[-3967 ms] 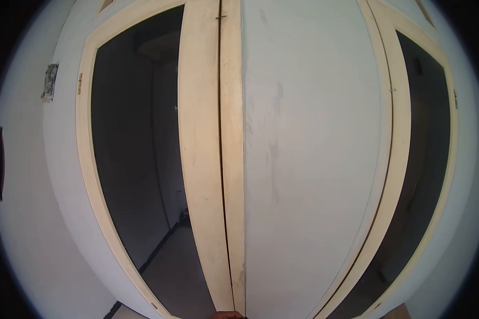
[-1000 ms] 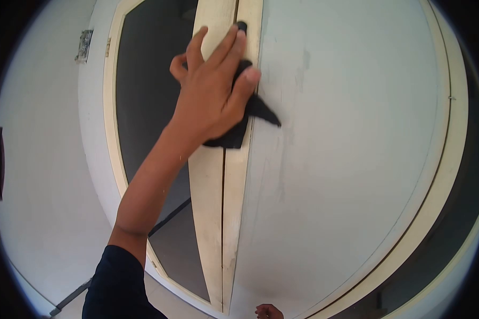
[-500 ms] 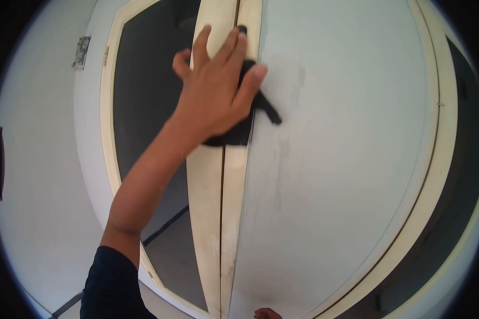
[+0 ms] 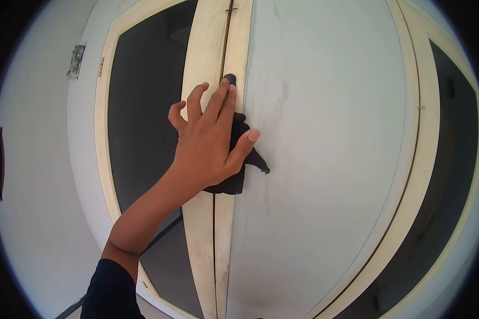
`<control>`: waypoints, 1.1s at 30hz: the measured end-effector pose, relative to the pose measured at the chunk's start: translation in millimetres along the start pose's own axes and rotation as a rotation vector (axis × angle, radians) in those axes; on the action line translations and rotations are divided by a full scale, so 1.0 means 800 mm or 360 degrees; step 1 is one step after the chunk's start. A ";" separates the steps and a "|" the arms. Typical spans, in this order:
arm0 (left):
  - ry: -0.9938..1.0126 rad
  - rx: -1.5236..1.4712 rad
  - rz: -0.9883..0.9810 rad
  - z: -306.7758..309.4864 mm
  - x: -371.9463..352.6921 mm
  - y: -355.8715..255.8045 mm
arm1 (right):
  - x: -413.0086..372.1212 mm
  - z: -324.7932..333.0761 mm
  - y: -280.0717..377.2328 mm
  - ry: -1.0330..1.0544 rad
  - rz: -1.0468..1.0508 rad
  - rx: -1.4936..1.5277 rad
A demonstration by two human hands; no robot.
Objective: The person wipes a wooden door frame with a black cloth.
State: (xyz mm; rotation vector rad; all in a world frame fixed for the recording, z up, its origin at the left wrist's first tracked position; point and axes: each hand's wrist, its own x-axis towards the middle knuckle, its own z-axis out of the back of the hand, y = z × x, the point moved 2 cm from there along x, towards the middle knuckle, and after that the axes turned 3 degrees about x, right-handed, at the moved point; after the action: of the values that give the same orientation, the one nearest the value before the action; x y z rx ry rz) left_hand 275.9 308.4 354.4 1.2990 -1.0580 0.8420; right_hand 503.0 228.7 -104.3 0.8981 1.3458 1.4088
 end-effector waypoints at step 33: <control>-0.0459 -0.0104 -0.0003 -0.026 0.032 0.006 | 0.020 -0.023 -0.038 0.0024 -0.0023 0.0012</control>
State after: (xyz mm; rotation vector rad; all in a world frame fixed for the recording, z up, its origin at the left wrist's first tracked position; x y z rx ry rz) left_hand 282.2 327.2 381.3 1.3929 -1.2992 0.6242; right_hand 485.4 236.8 -138.6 0.8828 1.3671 1.4029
